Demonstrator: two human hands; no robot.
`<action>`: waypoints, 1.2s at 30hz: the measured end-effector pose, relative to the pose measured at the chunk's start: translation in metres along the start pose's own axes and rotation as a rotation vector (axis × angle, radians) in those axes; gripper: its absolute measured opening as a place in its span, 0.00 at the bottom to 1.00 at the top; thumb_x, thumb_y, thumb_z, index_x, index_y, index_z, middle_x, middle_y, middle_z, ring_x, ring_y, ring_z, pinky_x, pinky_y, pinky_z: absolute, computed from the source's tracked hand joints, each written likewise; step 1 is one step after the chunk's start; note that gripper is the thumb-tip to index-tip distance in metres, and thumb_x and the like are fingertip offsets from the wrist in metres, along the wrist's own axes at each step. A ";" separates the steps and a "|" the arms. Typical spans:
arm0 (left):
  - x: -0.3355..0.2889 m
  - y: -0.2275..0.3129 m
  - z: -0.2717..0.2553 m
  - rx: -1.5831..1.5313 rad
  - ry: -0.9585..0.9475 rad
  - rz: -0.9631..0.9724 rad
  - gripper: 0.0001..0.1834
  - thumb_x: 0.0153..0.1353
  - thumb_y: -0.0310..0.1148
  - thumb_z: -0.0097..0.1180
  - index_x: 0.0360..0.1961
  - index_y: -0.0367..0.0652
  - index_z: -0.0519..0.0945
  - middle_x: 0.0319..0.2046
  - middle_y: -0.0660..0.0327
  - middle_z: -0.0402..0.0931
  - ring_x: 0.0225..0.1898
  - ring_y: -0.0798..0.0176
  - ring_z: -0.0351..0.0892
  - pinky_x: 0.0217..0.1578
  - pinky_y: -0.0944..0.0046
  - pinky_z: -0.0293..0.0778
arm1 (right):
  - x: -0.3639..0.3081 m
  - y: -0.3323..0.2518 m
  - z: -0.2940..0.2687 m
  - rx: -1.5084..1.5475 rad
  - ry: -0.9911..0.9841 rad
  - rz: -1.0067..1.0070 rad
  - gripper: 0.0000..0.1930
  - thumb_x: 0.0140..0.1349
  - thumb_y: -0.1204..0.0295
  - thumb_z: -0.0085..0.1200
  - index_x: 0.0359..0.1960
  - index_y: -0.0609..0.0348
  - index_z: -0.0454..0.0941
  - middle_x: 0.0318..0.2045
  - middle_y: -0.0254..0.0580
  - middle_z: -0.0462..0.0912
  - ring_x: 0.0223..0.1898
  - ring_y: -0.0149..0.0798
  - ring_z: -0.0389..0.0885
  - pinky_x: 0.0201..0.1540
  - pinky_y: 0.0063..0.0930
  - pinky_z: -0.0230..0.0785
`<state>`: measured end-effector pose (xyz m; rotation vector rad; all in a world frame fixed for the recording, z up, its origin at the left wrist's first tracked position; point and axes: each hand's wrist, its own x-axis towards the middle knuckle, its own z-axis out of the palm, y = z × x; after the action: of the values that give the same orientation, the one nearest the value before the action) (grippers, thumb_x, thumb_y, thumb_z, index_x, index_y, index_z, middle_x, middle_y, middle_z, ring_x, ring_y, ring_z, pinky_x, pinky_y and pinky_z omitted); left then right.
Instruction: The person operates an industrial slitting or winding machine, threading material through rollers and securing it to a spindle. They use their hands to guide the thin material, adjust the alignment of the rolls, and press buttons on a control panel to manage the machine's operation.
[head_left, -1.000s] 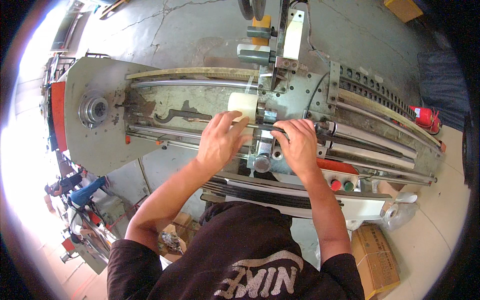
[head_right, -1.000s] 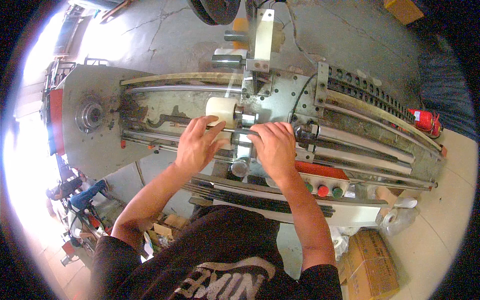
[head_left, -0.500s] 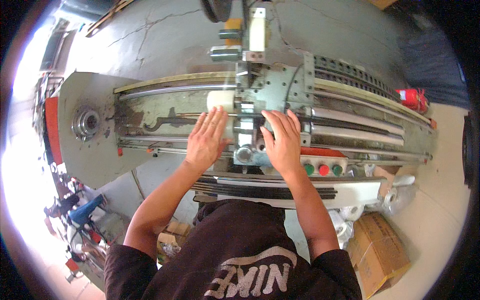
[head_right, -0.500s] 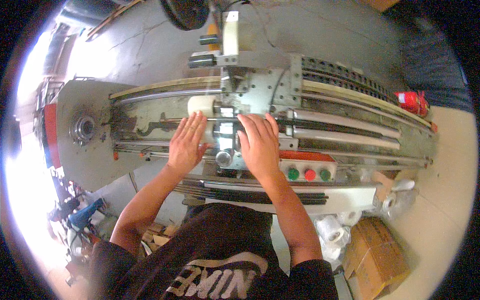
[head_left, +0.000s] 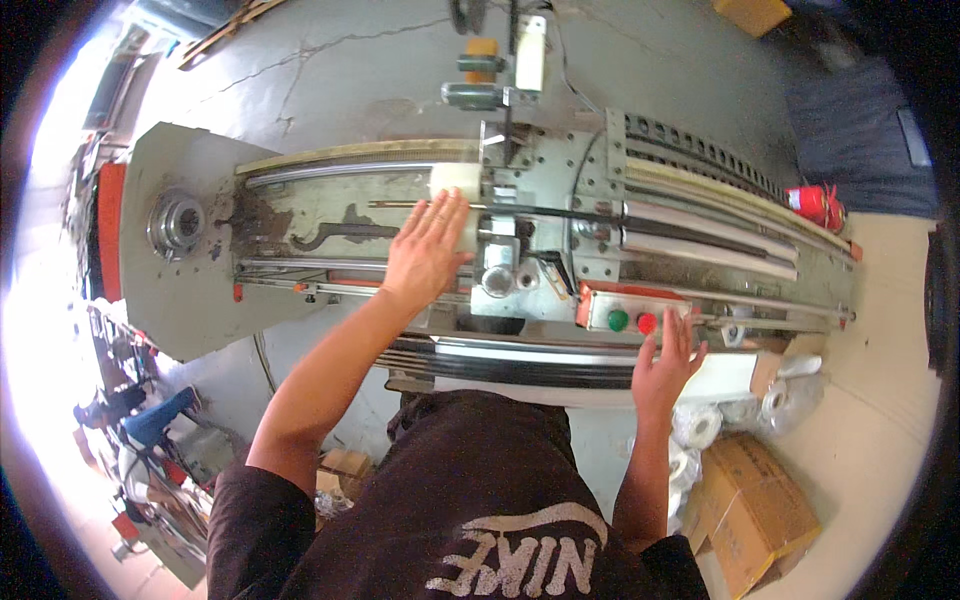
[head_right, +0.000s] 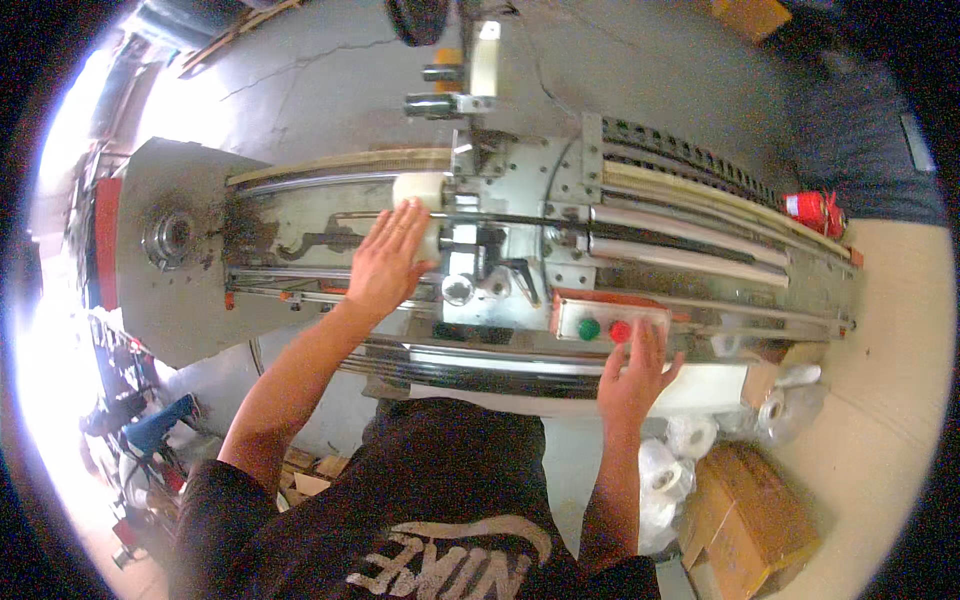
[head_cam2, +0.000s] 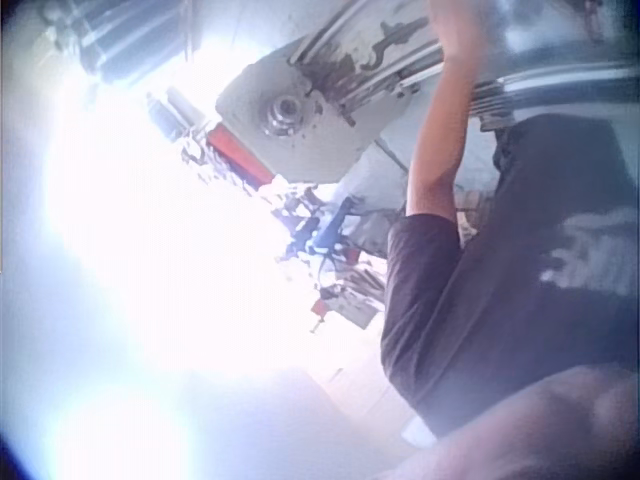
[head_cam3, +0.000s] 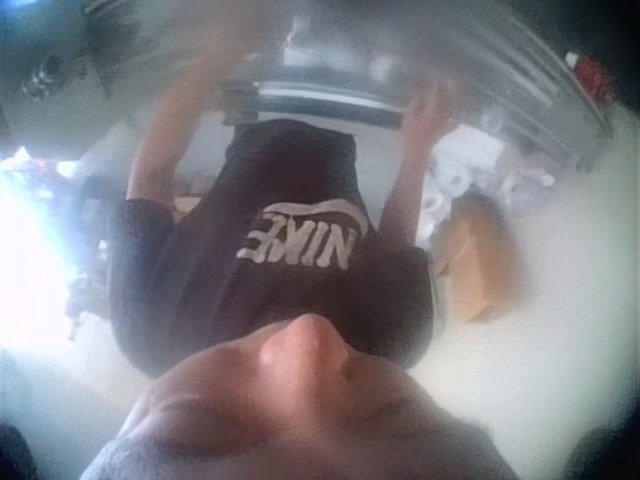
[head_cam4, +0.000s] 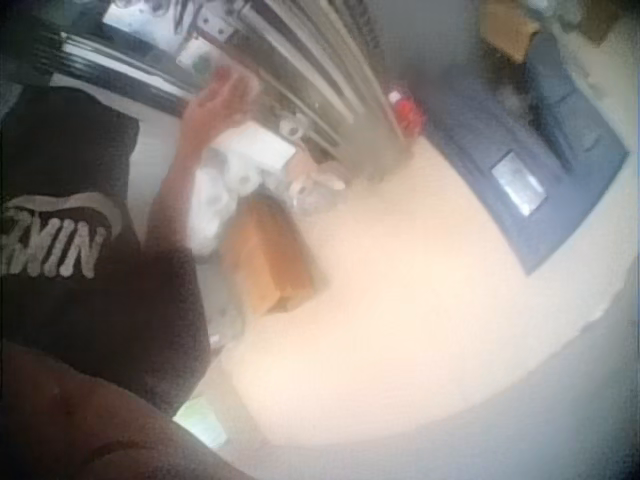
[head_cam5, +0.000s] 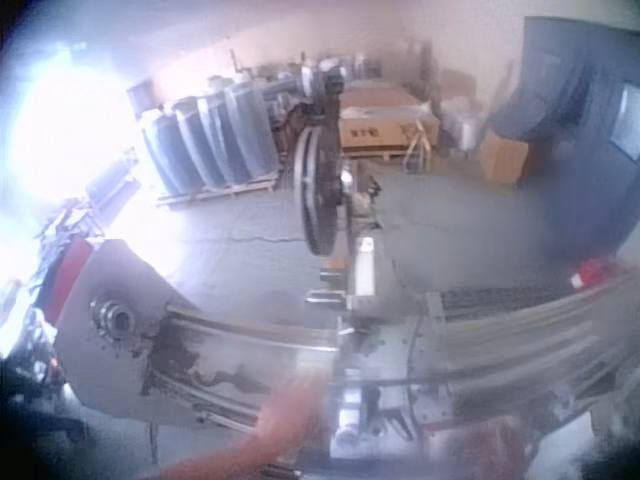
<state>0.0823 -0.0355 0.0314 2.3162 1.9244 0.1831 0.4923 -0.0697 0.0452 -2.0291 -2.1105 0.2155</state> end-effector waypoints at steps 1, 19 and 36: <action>0.003 0.000 0.001 -0.005 0.003 0.002 0.44 0.65 0.47 0.64 0.76 0.38 0.63 0.78 0.51 0.61 0.79 0.53 0.58 0.79 0.50 0.52 | -0.003 -0.011 0.005 0.067 -0.023 -0.064 0.23 0.68 0.69 0.56 0.66 0.54 0.78 0.67 0.44 0.79 0.75 0.48 0.67 0.80 0.62 0.36; -0.008 -0.011 0.002 -0.076 0.045 0.020 0.45 0.62 0.47 0.66 0.75 0.38 0.64 0.78 0.51 0.60 0.80 0.52 0.56 0.79 0.48 0.51 | -0.065 -0.136 0.068 0.582 -0.397 -0.442 0.15 0.64 0.73 0.60 0.53 0.59 0.85 0.53 0.49 0.87 0.59 0.55 0.82 0.68 0.53 0.63; -0.018 -0.049 0.024 -0.026 0.220 0.058 0.43 0.58 0.45 0.66 0.72 0.37 0.69 0.75 0.50 0.65 0.78 0.51 0.61 0.78 0.49 0.54 | -0.099 -0.241 0.090 0.566 -0.452 -0.303 0.14 0.70 0.71 0.57 0.55 0.57 0.84 0.54 0.51 0.87 0.57 0.58 0.82 0.69 0.52 0.64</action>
<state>0.0361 -0.0453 -0.0010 2.4261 1.9356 0.4853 0.2405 -0.1754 0.0130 -1.4041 -2.2117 1.1598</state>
